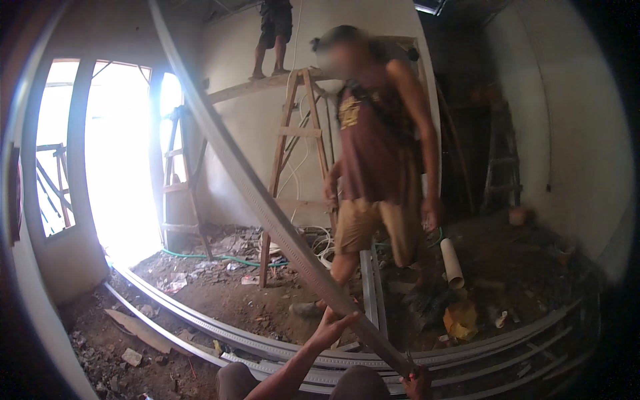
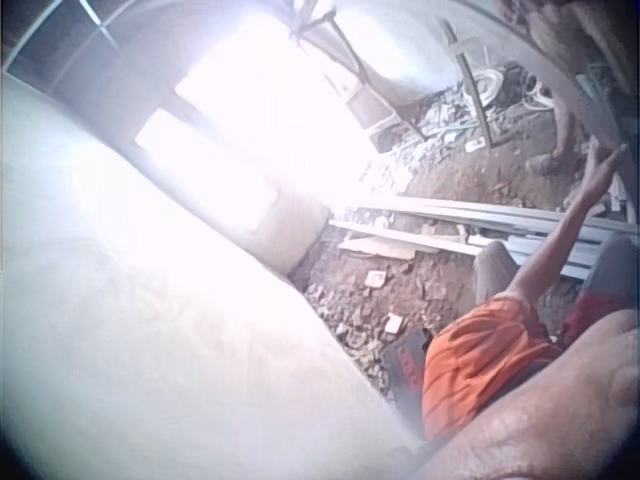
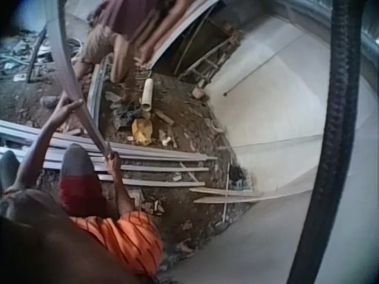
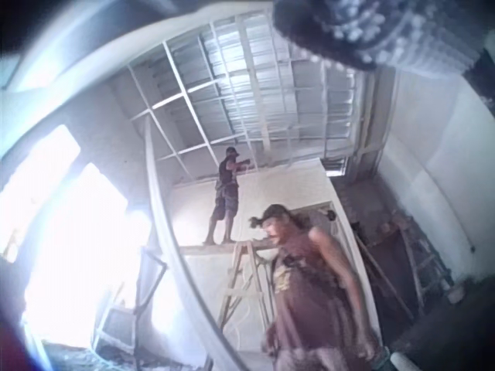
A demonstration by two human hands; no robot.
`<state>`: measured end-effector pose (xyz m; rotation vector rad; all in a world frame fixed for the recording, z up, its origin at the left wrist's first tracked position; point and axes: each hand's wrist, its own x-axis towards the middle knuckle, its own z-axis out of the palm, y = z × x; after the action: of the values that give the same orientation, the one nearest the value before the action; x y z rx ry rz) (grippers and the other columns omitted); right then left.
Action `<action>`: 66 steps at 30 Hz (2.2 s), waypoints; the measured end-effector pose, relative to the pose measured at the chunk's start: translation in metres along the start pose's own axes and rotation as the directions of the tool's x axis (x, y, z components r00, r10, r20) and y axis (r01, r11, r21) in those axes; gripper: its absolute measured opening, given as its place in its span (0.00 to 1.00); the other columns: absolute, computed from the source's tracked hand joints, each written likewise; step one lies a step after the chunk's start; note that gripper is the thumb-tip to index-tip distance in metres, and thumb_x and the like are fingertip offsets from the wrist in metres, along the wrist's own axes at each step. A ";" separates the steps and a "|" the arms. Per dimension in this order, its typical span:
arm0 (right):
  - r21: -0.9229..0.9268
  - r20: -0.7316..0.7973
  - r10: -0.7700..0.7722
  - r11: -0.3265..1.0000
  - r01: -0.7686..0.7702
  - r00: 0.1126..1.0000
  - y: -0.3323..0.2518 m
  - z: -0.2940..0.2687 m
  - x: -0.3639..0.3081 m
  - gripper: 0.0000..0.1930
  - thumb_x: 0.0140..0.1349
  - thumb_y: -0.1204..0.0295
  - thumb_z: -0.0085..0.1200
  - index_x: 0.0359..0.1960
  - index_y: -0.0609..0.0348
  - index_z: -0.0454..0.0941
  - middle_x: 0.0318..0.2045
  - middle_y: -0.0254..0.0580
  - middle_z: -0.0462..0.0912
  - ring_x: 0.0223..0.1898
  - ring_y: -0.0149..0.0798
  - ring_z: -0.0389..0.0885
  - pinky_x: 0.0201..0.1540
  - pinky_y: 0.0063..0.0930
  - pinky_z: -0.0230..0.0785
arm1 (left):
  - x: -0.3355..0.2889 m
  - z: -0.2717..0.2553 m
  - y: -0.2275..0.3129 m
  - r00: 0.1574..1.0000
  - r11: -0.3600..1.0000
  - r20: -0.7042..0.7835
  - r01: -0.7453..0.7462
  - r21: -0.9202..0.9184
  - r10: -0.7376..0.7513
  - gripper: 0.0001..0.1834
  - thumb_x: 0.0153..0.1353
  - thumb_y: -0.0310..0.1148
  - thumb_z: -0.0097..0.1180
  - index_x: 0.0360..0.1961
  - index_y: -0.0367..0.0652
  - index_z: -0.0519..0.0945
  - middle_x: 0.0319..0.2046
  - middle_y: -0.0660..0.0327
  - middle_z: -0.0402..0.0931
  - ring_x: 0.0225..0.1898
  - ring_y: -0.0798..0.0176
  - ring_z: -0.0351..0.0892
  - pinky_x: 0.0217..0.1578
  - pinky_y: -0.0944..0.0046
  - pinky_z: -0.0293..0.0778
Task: The person sits on the floor and uses tin snips to cut several long metal profiles into shorter pieces. The person handles the profiles, positions them for cutting, and separates the cut sections.
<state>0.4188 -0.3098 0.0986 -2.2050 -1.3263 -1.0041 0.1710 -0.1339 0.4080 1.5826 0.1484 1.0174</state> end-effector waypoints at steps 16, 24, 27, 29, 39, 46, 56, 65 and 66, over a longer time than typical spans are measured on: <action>-0.835 0.061 -0.050 0.545 0.078 0.997 0.059 0.001 -0.265 0.32 0.51 0.49 0.56 0.53 0.53 0.67 0.41 0.56 0.77 0.41 0.58 0.76 0.45 0.52 0.66 | 0.008 0.181 0.017 0.845 0.974 0.526 0.025 -0.225 0.100 0.24 0.55 0.27 0.56 0.51 0.36 0.63 0.38 0.59 0.70 0.40 0.66 0.74 0.42 0.64 0.72; -0.199 0.306 0.246 0.961 -0.191 0.920 0.048 -0.044 -0.240 0.31 0.51 0.51 0.55 0.54 0.54 0.66 0.44 0.55 0.74 0.42 0.56 0.75 0.46 0.51 0.66 | 0.005 0.209 -0.036 0.916 0.946 0.382 0.227 -0.233 -0.126 0.24 0.47 0.25 0.56 0.47 0.37 0.65 0.32 0.61 0.69 0.34 0.66 0.72 0.36 0.65 0.71; -0.017 0.383 0.377 0.916 -0.401 0.843 0.045 -0.062 -0.221 0.31 0.51 0.53 0.55 0.55 0.54 0.65 0.45 0.54 0.72 0.43 0.55 0.74 0.46 0.49 0.66 | 0.000 0.224 -0.063 0.955 0.953 0.286 0.160 -0.258 -0.082 0.22 0.45 0.25 0.56 0.44 0.37 0.66 0.29 0.61 0.70 0.29 0.66 0.73 0.33 0.65 0.72; 0.150 0.452 0.491 0.781 -0.606 0.745 0.041 -0.072 -0.211 0.31 0.52 0.54 0.55 0.56 0.55 0.64 0.47 0.54 0.71 0.44 0.54 0.73 0.47 0.48 0.66 | -0.004 0.228 -0.082 0.942 0.943 0.289 0.240 -0.228 -0.170 0.20 0.46 0.25 0.56 0.42 0.37 0.67 0.29 0.61 0.71 0.28 0.65 0.74 0.30 0.65 0.73; 0.447 0.786 0.588 -0.329 -0.832 0.190 -0.010 -0.156 -0.333 0.32 0.53 0.61 0.55 0.59 0.57 0.58 0.53 0.54 0.65 0.48 0.52 0.70 0.49 0.44 0.65 | -0.042 0.222 -0.185 0.909 0.897 0.062 0.417 -0.146 -0.412 0.15 0.41 0.27 0.56 0.33 0.35 0.69 0.22 0.61 0.69 0.23 0.65 0.71 0.26 0.63 0.71; 0.200 0.867 0.471 -0.027 -0.979 0.164 -0.027 -0.236 -0.331 0.31 0.53 0.68 0.53 0.60 0.57 0.58 0.52 0.51 0.65 0.46 0.46 0.71 0.42 0.39 0.70 | -0.067 0.185 -0.236 0.778 0.760 0.031 0.620 -0.194 -0.627 0.10 0.38 0.25 0.56 0.25 0.36 0.71 0.19 0.60 0.72 0.20 0.64 0.72 0.21 0.62 0.69; -0.028 0.942 0.332 0.211 -0.977 0.044 -0.022 -0.289 -0.181 0.26 0.53 0.66 0.53 0.54 0.57 0.64 0.36 0.52 0.76 0.37 0.44 0.77 0.37 0.40 0.72 | -0.078 0.158 -0.321 0.696 0.690 0.029 0.716 -0.105 -0.717 0.19 0.40 0.31 0.65 0.33 0.35 0.72 0.27 0.58 0.76 0.25 0.60 0.77 0.29 0.61 0.73; 0.200 0.777 0.336 0.670 -0.715 0.532 -0.008 -0.149 -0.160 0.23 0.54 0.60 0.55 0.48 0.59 0.67 0.33 0.43 0.75 0.34 0.39 0.74 0.36 0.35 0.68 | -0.069 0.132 -0.321 0.677 0.618 0.199 0.732 -0.288 -0.709 0.17 0.52 0.35 0.58 0.41 0.41 0.70 0.32 0.59 0.75 0.30 0.61 0.77 0.29 0.58 0.74; 0.232 0.847 0.337 0.461 -0.857 0.410 -0.016 -0.135 -0.129 0.24 0.53 0.60 0.57 0.48 0.60 0.68 0.34 0.41 0.76 0.35 0.37 0.73 0.37 0.33 0.68 | -0.079 0.122 -0.328 0.695 0.621 0.130 0.698 -0.358 -0.707 0.16 0.54 0.37 0.56 0.40 0.41 0.70 0.32 0.59 0.75 0.31 0.61 0.77 0.29 0.57 0.74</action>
<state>0.3144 -0.4653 0.0937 -2.1887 -0.6405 0.6619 0.3440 -0.1719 0.0957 0.9922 0.5189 0.3912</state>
